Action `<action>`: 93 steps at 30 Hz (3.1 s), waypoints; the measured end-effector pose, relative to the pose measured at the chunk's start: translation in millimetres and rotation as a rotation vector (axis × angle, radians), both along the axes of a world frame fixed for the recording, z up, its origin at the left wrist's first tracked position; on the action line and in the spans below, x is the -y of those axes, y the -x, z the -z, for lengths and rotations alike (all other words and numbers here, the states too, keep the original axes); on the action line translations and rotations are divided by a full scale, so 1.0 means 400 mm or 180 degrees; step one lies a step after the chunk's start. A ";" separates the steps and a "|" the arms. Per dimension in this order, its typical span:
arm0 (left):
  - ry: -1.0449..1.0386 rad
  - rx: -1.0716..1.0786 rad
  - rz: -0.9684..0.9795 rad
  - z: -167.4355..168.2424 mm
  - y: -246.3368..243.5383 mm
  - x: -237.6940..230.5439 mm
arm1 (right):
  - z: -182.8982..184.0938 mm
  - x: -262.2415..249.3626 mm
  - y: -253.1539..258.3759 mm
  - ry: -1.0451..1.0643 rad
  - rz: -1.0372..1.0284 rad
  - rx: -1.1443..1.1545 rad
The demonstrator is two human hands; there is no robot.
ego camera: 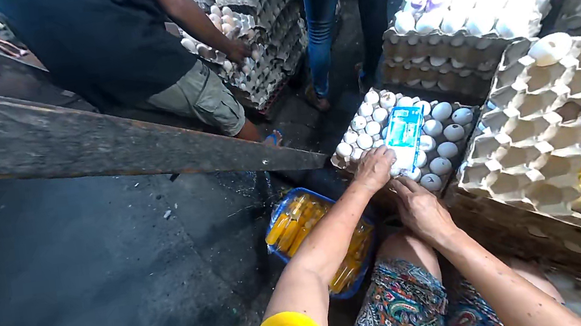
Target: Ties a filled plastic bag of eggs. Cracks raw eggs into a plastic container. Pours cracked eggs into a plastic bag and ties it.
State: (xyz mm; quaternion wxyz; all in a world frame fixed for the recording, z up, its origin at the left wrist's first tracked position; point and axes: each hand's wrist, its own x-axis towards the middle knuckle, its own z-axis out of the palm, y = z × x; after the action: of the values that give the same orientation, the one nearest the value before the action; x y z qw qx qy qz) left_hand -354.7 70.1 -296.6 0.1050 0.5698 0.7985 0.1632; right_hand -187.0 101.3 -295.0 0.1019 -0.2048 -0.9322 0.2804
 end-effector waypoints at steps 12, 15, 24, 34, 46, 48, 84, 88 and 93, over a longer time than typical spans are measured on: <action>-0.0074 0.0250 0.0283 0.005 0.012 0.016 | 0.019 -0.021 -0.006 0.0246 0.0264 0.0070; -0.0158 0.0290 0.0308 0.005 0.016 0.018 | 0.023 -0.017 -0.002 0.0085 0.0185 -0.0179; -0.0235 0.0413 0.0079 -0.062 0.012 -0.012 | -0.016 -0.019 0.056 -0.0310 0.0443 0.0096; -0.0641 0.0227 0.0334 -0.123 -0.029 -0.029 | -0.060 -0.045 0.113 -0.0682 0.0870 0.1117; -0.0866 0.2960 -0.2034 -0.085 -0.119 0.030 | -0.041 -0.071 0.103 -0.0611 0.1010 0.0107; -0.1005 0.3197 -0.2148 -0.083 -0.120 0.027 | -0.038 -0.065 0.097 -0.0652 0.1056 -0.0067; -0.0853 0.4973 -0.2631 -0.081 -0.142 0.004 | -0.108 -0.037 0.072 -0.0214 0.0819 0.0298; -0.0933 0.5069 -0.2681 -0.060 -0.138 0.003 | -0.064 -0.033 0.069 -0.0519 0.0831 -0.0128; -0.0959 0.5383 -0.2478 -0.047 -0.125 0.002 | -0.047 -0.010 0.049 -0.0583 0.0628 -0.0438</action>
State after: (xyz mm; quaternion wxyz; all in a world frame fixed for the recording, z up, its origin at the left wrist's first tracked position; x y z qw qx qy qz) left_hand -304.7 69.4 -277.9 0.5130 -0.0369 0.5621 0.6477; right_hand -206.6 105.4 -276.1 0.2110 -0.2655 -0.9200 0.1962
